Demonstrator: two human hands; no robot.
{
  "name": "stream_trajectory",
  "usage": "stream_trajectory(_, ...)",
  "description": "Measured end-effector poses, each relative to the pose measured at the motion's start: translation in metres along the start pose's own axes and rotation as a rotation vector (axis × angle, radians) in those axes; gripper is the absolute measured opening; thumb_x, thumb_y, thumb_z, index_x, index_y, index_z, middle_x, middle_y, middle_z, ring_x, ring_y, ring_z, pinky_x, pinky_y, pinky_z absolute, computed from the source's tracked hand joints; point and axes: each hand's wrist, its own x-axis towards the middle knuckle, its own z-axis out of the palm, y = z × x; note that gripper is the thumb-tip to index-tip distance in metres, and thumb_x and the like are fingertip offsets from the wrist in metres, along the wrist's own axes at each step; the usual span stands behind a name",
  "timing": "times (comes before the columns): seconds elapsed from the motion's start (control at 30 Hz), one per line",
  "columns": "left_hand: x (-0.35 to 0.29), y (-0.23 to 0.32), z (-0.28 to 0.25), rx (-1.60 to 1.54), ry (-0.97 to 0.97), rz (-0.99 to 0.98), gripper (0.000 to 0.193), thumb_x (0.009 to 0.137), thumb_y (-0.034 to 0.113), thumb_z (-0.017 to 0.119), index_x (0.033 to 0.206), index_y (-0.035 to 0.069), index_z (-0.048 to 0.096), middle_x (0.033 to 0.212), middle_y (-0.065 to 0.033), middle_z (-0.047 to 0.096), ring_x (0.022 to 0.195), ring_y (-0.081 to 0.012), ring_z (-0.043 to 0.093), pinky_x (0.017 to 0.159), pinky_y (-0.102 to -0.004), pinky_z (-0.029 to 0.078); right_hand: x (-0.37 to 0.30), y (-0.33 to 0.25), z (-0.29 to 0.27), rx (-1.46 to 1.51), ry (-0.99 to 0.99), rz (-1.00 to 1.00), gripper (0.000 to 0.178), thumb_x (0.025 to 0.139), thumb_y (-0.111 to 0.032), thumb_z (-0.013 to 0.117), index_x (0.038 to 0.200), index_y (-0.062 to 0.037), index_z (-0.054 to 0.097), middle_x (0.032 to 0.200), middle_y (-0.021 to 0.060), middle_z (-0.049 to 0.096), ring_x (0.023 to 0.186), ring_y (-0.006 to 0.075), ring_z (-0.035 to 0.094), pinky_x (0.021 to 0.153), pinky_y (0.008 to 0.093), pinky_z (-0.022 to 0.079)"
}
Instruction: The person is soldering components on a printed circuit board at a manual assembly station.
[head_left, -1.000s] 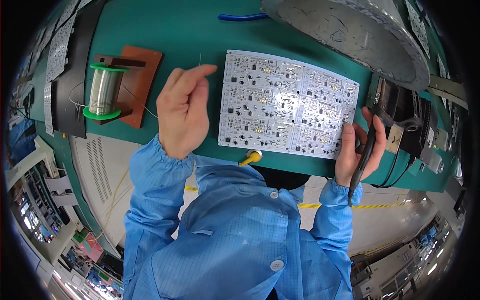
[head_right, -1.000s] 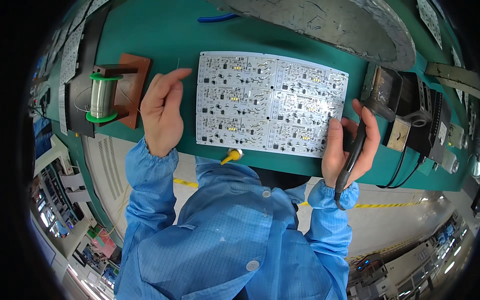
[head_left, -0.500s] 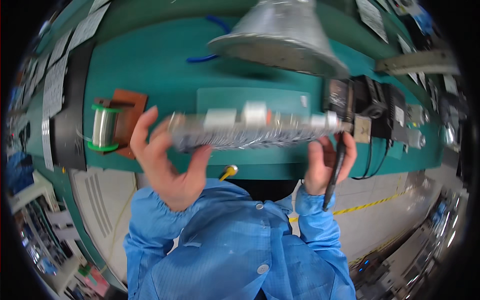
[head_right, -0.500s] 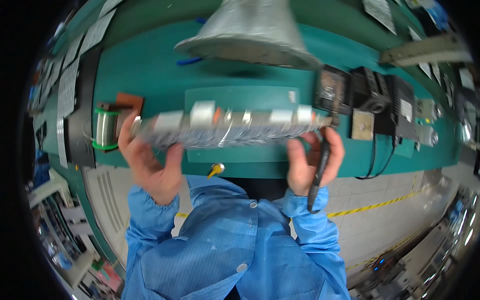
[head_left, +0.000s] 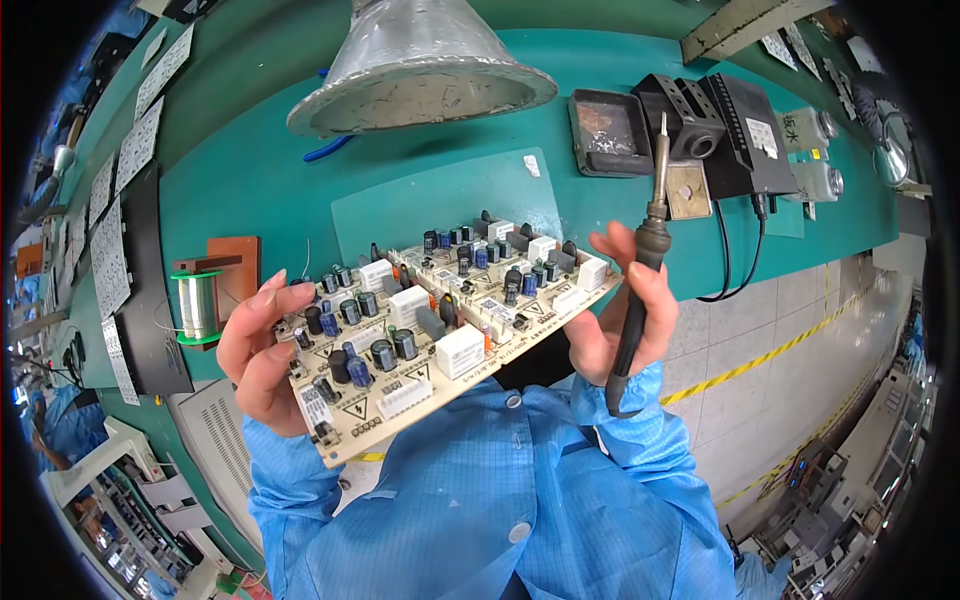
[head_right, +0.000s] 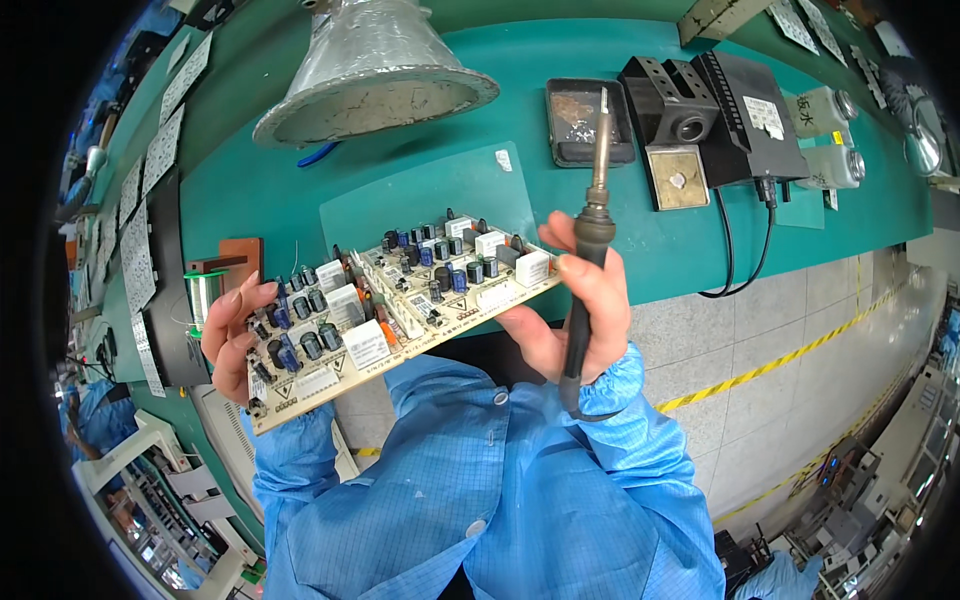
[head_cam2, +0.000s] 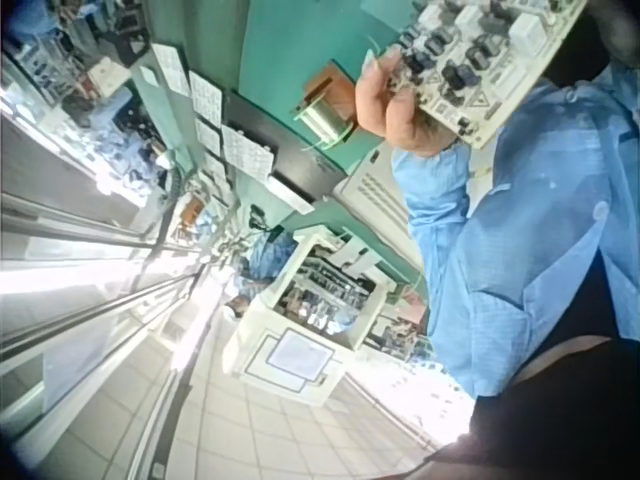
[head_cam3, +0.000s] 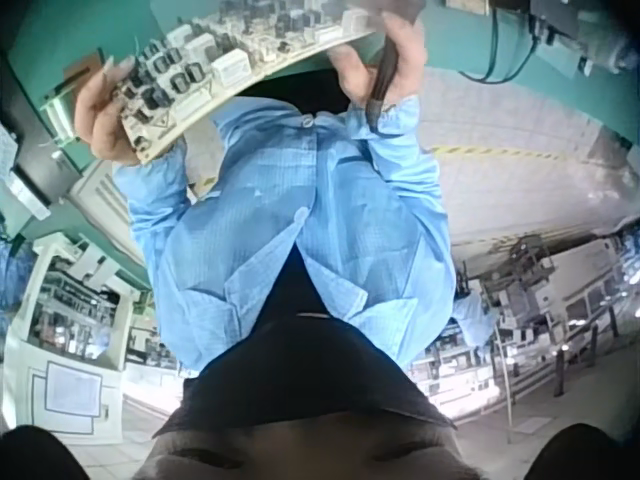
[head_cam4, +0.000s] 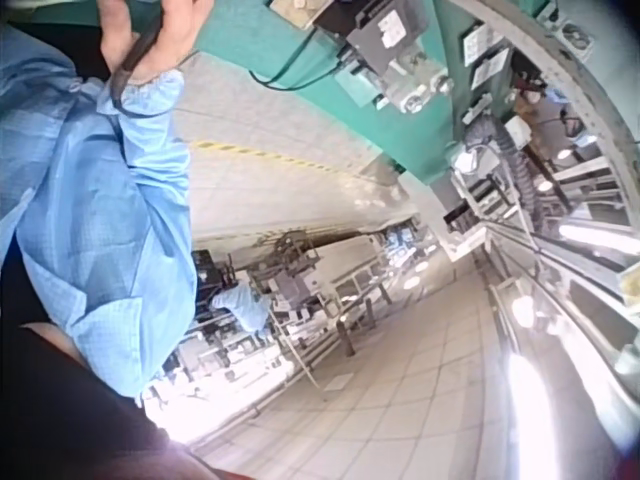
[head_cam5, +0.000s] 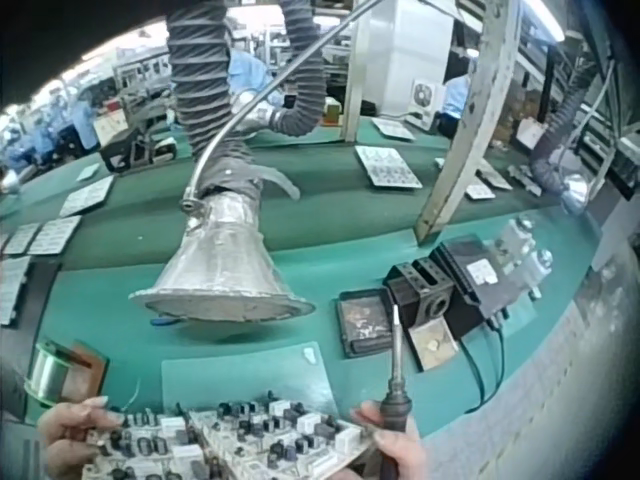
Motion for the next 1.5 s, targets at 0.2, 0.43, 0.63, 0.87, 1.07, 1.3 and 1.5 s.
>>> stream_trajectory(0.2, 0.015, 0.017, 0.001, 0.233, 0.025, -0.123, 0.050, 0.084, 0.006, 0.061, 0.128, 0.000, 0.039, 0.129, -0.0210, 0.041, 0.106, -0.0284, 0.056, 0.095, -0.0410, 0.046, 0.007, -0.009, -0.007, -0.208, -0.136, -0.030, 0.027, 0.082, -0.017, 0.069, 0.103, -0.0035, 0.057, 0.105, 0.0252, 0.058, 0.091, 0.0344, 0.061, 0.077, 0.0411, 0.051)
stream_trajectory(0.43, 0.015, 0.024, -0.005, 0.356, -0.130, -0.122, 0.046, 0.080, 0.004, 0.066, 0.122, -0.002, 0.049, 0.127, -0.0213, 0.045, 0.108, -0.0283, 0.055, 0.093, -0.0376, 0.046, -0.003, -0.009, -0.006, -0.172, -0.110, 0.001, 0.023, 0.083, -0.018, 0.068, 0.098, -0.0049, 0.058, 0.102, 0.0245, 0.058, 0.091, 0.0344, 0.060, 0.076, 0.0401, 0.050)
stream_trajectory(0.63, 0.012, 0.030, 0.000, 0.364, -0.089, -0.138, 0.044, 0.078, 0.001, 0.068, 0.119, -0.004, 0.052, 0.127, -0.0210, 0.045, 0.102, -0.0264, 0.058, 0.089, -0.0353, 0.049, -0.016, -0.004, -0.006, -0.131, -0.040, 0.021, 0.019, 0.087, -0.019, 0.063, 0.101, -0.0082, 0.056, 0.106, 0.0243, 0.056, 0.090, 0.0311, 0.059, 0.073, 0.0368, 0.050)
stream_trajectory(0.87, 0.009, 0.034, 0.000, 0.356, -0.094, -0.111, 0.042, 0.077, -0.004, 0.066, 0.117, -0.006, 0.053, 0.122, -0.0247, 0.047, 0.097, -0.0280, 0.060, 0.084, -0.0350, 0.052, -0.028, -0.003, -0.007, -0.149, -0.031, 0.055, 0.021, 0.089, -0.023, 0.061, 0.105, -0.0113, 0.053, 0.108, 0.0250, 0.054, 0.091, 0.0297, 0.059, 0.073, 0.0375, 0.050)
stream_trajectory(1.07, 0.005, 0.032, -0.004, 0.294, -0.075, -0.263, 0.036, 0.082, -0.003, 0.060, 0.118, -0.002, 0.054, 0.124, -0.0210, 0.047, 0.102, -0.0282, 0.058, 0.090, -0.0369, 0.049, -0.019, -0.009, -0.005, -0.183, -0.056, 0.023, 0.023, 0.087, -0.020, 0.064, 0.106, -0.0127, 0.053, 0.108, 0.0231, 0.055, 0.093, 0.0311, 0.057, 0.076, 0.0397, 0.049)
stream_trajectory(1.3, 0.007, 0.015, -0.012, 0.323, -0.142, -0.199, 0.033, 0.082, -0.004, 0.060, 0.115, -0.002, 0.055, 0.121, -0.0207, 0.050, 0.101, -0.0276, 0.059, 0.090, -0.0365, 0.049, -0.001, -0.021, 0.001, -0.215, -0.147, 0.028, 0.030, 0.075, -0.014, 0.072, 0.101, -0.0125, 0.057, 0.105, 0.0218, 0.056, 0.094, 0.0346, 0.057, 0.078, 0.0423, 0.049)
stream_trajectory(1.5, 0.002, 0.012, -0.007, 0.326, -0.048, -0.283, 0.032, 0.082, -0.005, 0.059, 0.114, -0.003, 0.055, 0.121, -0.0207, 0.050, 0.102, -0.0271, 0.059, 0.090, -0.0363, 0.049, 0.010, -0.027, 0.006, -0.234, -0.149, 0.044, 0.033, 0.071, -0.012, 0.076, 0.099, -0.0110, 0.058, 0.103, 0.0210, 0.057, 0.093, 0.0349, 0.058, 0.078, 0.0423, 0.049)
